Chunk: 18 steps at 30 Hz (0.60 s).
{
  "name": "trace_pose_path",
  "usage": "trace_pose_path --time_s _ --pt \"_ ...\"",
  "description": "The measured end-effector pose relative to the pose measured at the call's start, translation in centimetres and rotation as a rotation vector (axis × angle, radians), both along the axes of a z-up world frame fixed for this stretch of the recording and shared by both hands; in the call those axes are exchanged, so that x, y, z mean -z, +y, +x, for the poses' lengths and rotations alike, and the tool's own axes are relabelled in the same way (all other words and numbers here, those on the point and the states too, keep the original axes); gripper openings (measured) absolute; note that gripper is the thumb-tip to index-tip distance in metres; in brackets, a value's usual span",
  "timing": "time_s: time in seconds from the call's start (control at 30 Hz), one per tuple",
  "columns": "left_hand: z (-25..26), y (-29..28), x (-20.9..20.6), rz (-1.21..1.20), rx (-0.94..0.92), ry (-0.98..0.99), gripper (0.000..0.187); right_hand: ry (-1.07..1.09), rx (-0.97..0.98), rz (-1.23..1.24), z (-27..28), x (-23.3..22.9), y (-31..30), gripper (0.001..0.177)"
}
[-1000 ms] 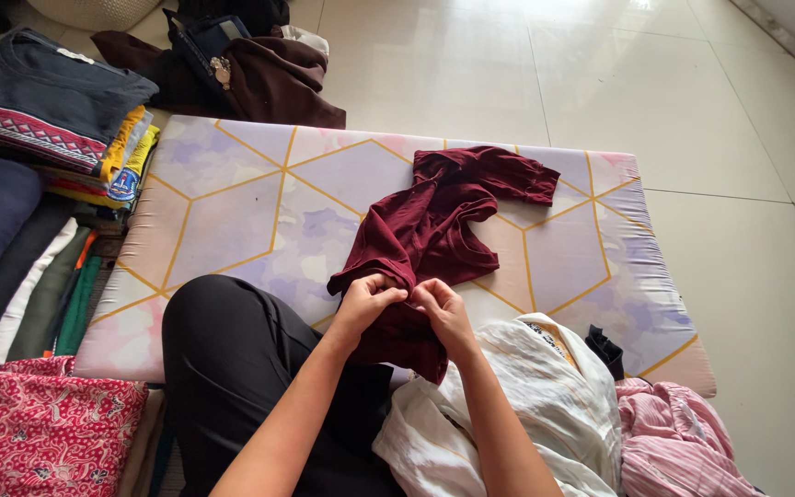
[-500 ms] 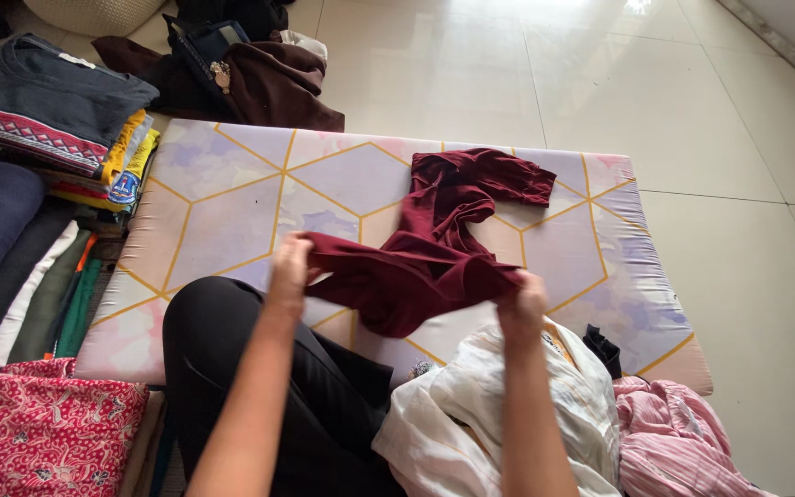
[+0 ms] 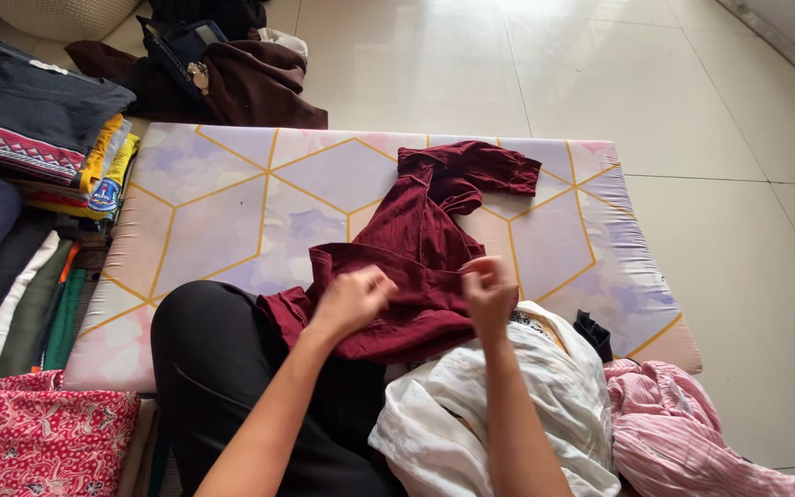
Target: The person folds a red patterned shirt and a maroon shirt on a patterned mat. They smooth and align each garment, fold sleeves and sides, then stack the folded shirts on a nearby pile.
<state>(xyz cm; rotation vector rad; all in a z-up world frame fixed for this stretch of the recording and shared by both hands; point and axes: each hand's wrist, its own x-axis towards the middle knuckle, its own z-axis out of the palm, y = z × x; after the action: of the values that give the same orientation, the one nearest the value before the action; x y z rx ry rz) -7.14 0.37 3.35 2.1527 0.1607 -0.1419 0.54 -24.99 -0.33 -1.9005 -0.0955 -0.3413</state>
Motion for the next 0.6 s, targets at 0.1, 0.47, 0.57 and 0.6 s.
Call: trace_pose_path --time_s 0.1,0.47,0.57,0.6 --pt "-0.6 -2.2 2.4 0.292 0.291 -0.114 0.025 -0.036 -0.366 -0.117 -2.2 -0.4 3.8 0.013" --pt "1.0 -4.2 1.4 0.452 -0.178 -0.284 0.081 -0.039 -0.244 -0.107 1.3 1.4 6.9 0.015" --pt "2.4 -4.0 -0.5 0.428 -0.362 -0.420 0.096 0.043 -0.261 0.021 1.9 -3.8 6.4 0.016" --pt "2.6 -3.6 -0.7 0.423 -0.376 -0.425 0.091 0.044 -0.249 0.046 2.0 -6.2 5.9 0.018"
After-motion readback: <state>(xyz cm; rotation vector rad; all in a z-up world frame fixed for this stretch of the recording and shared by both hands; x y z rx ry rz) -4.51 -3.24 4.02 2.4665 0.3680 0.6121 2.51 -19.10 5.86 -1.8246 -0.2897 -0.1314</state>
